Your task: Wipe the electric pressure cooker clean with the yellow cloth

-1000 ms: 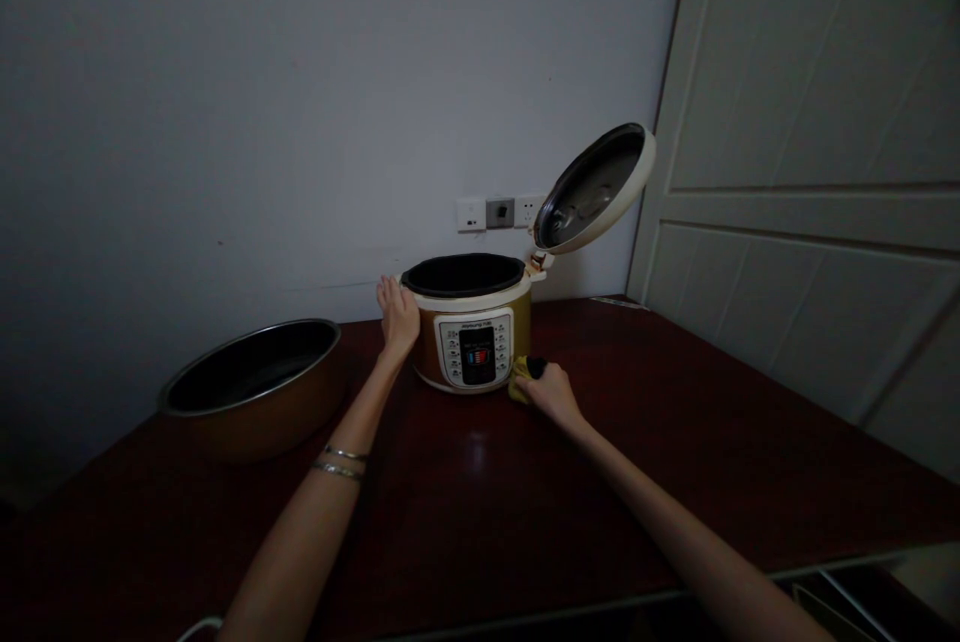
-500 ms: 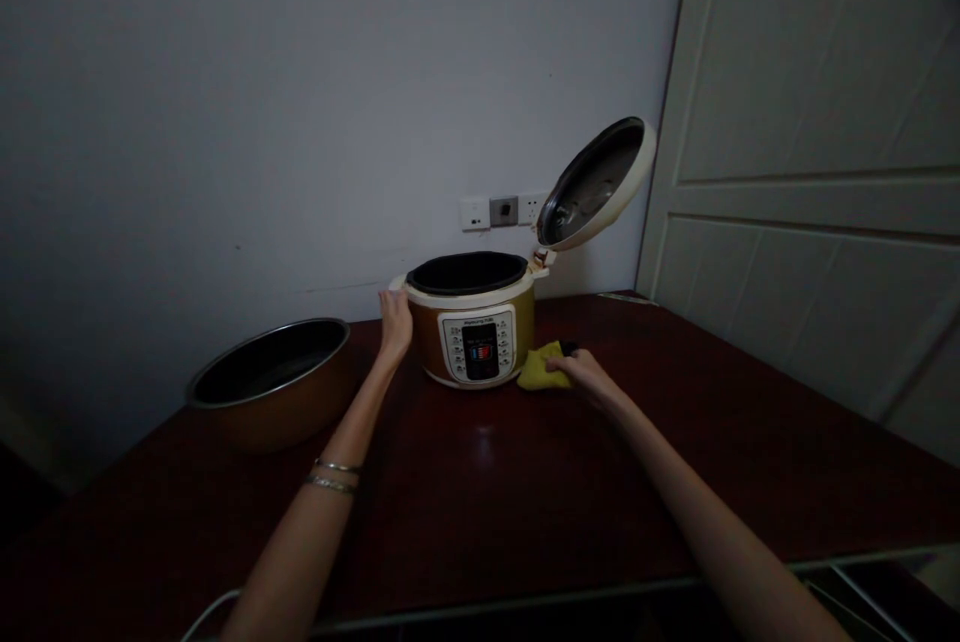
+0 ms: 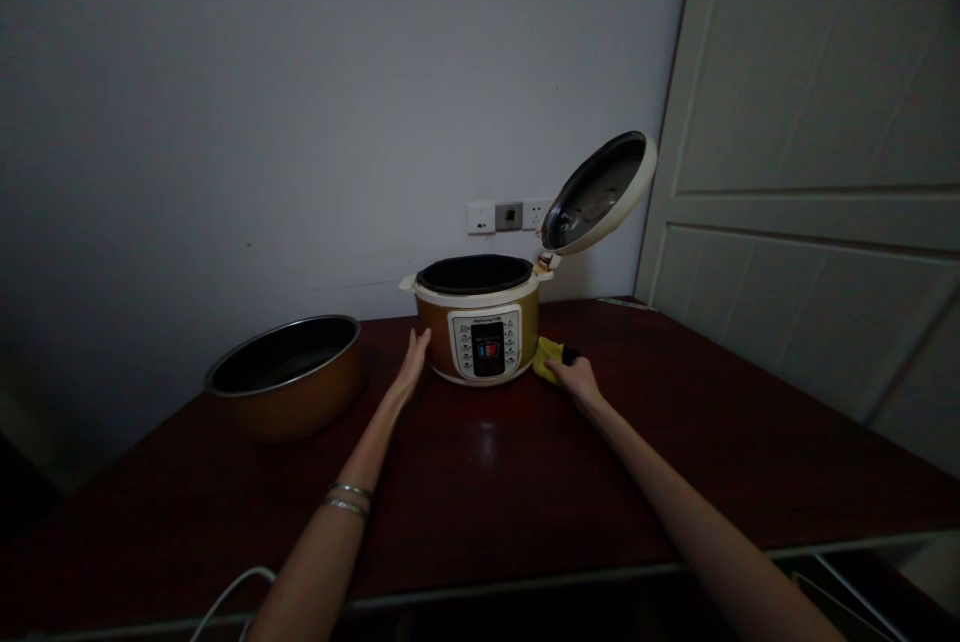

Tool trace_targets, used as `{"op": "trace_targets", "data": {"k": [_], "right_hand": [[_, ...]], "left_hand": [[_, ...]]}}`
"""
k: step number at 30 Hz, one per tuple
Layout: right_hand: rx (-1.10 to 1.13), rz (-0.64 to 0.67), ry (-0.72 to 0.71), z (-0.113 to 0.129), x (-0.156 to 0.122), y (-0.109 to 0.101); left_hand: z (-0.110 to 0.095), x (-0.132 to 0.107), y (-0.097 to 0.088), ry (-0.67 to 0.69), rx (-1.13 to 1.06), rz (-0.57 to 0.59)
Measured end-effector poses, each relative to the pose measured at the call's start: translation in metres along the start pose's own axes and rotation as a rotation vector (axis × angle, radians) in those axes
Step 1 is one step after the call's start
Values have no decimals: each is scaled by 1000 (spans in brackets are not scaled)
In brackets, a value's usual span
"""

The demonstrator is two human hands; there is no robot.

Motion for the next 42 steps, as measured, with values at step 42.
{"op": "trace_targets", "data": {"k": [42], "right_hand": [[-10,310,-134,39,-123,113]], "left_hand": [[2,-9,14,7,50,-32]]}}
Point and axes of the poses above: each hand's wrist, its own x-axis towards the middle knuckle, its own y-axis out of the palm, z = x × y, the point moved 7 cm from there along x, towards the middle knuckle, and after that the axes turned 8 degrees about z, right-handed, at the moved point
